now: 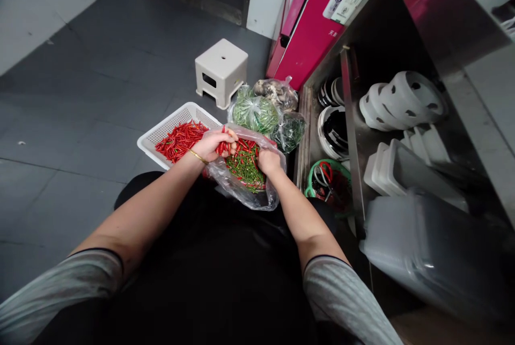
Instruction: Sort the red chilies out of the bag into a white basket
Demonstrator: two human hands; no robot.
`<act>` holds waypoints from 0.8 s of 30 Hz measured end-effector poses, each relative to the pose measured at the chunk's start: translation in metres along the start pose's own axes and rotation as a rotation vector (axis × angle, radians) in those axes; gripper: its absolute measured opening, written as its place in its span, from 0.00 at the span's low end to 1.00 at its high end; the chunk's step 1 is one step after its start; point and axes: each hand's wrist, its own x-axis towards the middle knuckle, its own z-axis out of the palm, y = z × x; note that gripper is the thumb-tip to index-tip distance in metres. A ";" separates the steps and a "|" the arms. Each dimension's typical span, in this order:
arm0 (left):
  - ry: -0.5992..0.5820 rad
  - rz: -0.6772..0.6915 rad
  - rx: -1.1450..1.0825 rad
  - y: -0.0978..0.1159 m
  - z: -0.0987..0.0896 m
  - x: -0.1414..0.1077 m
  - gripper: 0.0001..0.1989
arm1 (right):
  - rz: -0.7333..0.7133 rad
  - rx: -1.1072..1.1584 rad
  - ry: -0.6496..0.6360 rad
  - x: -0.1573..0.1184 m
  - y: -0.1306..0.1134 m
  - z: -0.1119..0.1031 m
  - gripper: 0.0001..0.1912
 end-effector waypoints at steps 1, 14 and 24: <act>0.015 -0.006 0.007 -0.002 -0.002 0.001 0.09 | 0.006 0.009 0.000 0.001 0.001 -0.001 0.16; 0.057 0.005 0.537 -0.035 0.010 0.009 0.12 | -0.645 0.278 0.171 -0.035 -0.010 -0.029 0.08; 0.022 0.425 0.544 -0.021 0.030 -0.008 0.05 | -0.373 1.157 -0.267 -0.041 0.001 -0.030 0.17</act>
